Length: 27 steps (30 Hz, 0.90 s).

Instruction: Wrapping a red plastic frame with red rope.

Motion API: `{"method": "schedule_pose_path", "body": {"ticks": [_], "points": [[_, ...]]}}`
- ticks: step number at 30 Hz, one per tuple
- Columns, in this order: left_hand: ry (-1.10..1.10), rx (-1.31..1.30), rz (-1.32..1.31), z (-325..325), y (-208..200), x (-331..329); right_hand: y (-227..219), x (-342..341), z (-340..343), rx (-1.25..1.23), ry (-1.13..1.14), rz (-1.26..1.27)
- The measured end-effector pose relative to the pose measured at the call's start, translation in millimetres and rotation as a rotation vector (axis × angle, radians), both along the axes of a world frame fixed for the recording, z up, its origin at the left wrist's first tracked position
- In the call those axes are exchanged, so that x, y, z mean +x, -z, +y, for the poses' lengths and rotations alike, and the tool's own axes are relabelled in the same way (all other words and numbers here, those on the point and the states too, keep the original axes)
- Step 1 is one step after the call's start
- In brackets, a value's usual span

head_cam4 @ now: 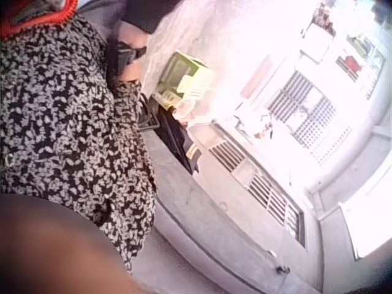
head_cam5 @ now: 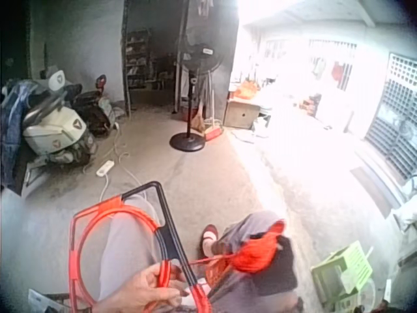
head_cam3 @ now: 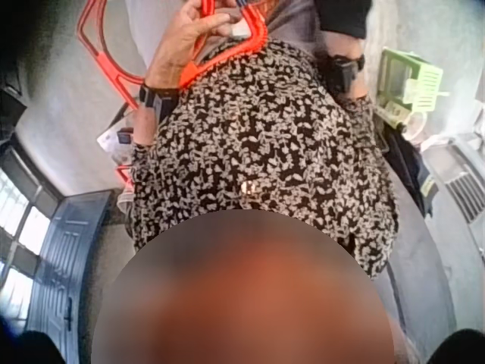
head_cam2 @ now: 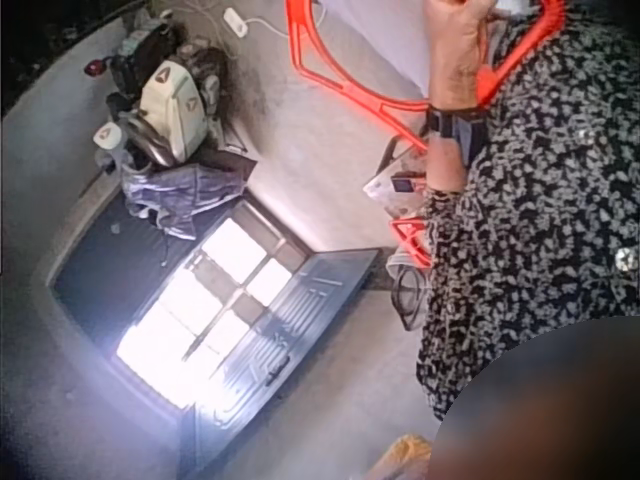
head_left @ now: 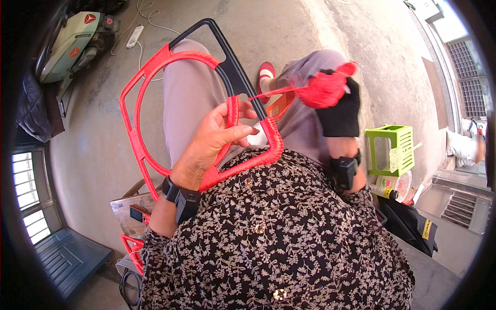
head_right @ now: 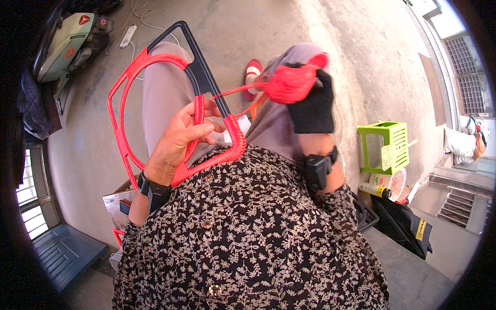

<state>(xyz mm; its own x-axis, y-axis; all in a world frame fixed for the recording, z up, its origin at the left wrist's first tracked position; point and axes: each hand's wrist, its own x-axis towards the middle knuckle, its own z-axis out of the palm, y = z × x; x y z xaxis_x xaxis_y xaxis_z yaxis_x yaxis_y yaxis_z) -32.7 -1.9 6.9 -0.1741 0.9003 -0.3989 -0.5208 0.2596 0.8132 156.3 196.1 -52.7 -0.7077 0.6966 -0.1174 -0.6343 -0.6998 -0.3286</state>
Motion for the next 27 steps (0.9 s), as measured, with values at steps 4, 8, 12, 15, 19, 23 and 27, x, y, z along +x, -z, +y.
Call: {"method": "schedule_pose_path", "body": {"ticks": [4,8,12,15,19,23,27], "points": [[0.099,-0.082,-0.073,8.8,1.4,-8.0,1.8,76.7,38.6,-0.066,0.076,0.126],[0.138,-0.088,-0.119,15.7,-2.7,-6.7,-1.4,114.7,36.6,0.082,0.020,0.208],[0.100,-0.109,-0.148,17.6,-3.4,-7.3,-9.5,83.7,3.4,0.242,0.037,-0.426],[0.100,-0.124,-0.143,18.7,-5.9,-6.4,-13.2,28.5,-11.2,0.606,-0.384,-0.751],[0.119,-0.154,-0.121,19.8,-4.2,-4.8,-43.3,-24.4,-45.2,0.737,-0.472,-0.667],[0.101,-0.165,-0.063,19.5,-1.2,-4.5,-29.5,-20.9,-35.0,1.009,-0.433,-0.767],[0.090,-0.191,-0.015,19.9,-4.6,-4.4,-25.9,-15.4,-35.9,0.957,-0.373,-0.773]]}}
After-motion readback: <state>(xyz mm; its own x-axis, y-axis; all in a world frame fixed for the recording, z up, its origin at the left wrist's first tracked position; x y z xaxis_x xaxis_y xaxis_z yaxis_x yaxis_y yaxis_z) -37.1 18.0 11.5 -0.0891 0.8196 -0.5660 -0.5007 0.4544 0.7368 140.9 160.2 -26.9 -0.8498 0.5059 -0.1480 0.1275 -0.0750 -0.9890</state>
